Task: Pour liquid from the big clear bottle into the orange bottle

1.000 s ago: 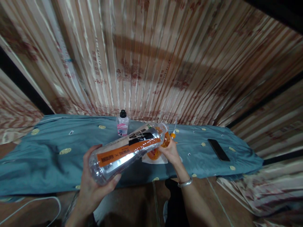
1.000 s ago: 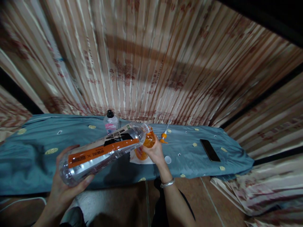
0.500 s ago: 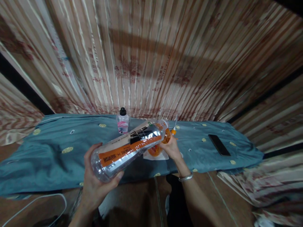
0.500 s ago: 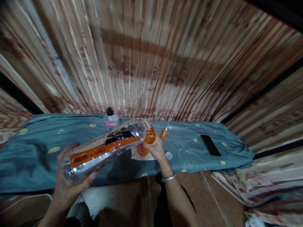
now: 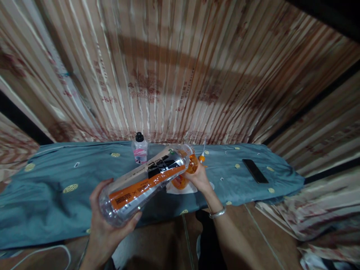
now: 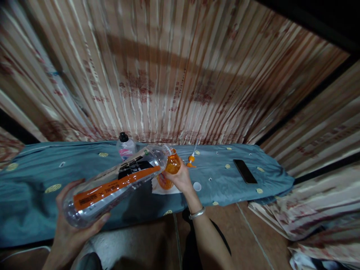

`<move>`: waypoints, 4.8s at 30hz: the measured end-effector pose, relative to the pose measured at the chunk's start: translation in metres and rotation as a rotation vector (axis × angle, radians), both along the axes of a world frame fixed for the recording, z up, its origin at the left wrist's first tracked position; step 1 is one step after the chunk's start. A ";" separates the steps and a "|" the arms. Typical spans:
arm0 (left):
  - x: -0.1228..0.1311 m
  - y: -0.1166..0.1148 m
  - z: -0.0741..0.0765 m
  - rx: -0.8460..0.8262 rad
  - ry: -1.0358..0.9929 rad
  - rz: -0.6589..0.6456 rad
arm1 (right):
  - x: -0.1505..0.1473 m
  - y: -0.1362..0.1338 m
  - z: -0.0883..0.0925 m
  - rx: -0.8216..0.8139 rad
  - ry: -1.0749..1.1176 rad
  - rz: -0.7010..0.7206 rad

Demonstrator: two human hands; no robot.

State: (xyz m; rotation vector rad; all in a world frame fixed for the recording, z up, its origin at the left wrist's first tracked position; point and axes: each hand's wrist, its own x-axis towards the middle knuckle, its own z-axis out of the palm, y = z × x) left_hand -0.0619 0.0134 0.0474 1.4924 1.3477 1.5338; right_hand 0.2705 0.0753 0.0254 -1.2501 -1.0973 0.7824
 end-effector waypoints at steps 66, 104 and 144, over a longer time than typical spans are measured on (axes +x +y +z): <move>0.017 -0.008 0.022 -0.047 -0.150 0.026 | 0.000 0.003 -0.004 0.016 -0.012 0.045; 0.007 -0.003 0.023 0.050 -0.014 -0.009 | 0.004 0.001 -0.004 -0.013 -0.021 0.024; 0.012 -0.005 0.018 0.040 -0.057 0.015 | 0.005 0.001 -0.011 0.026 -0.019 0.023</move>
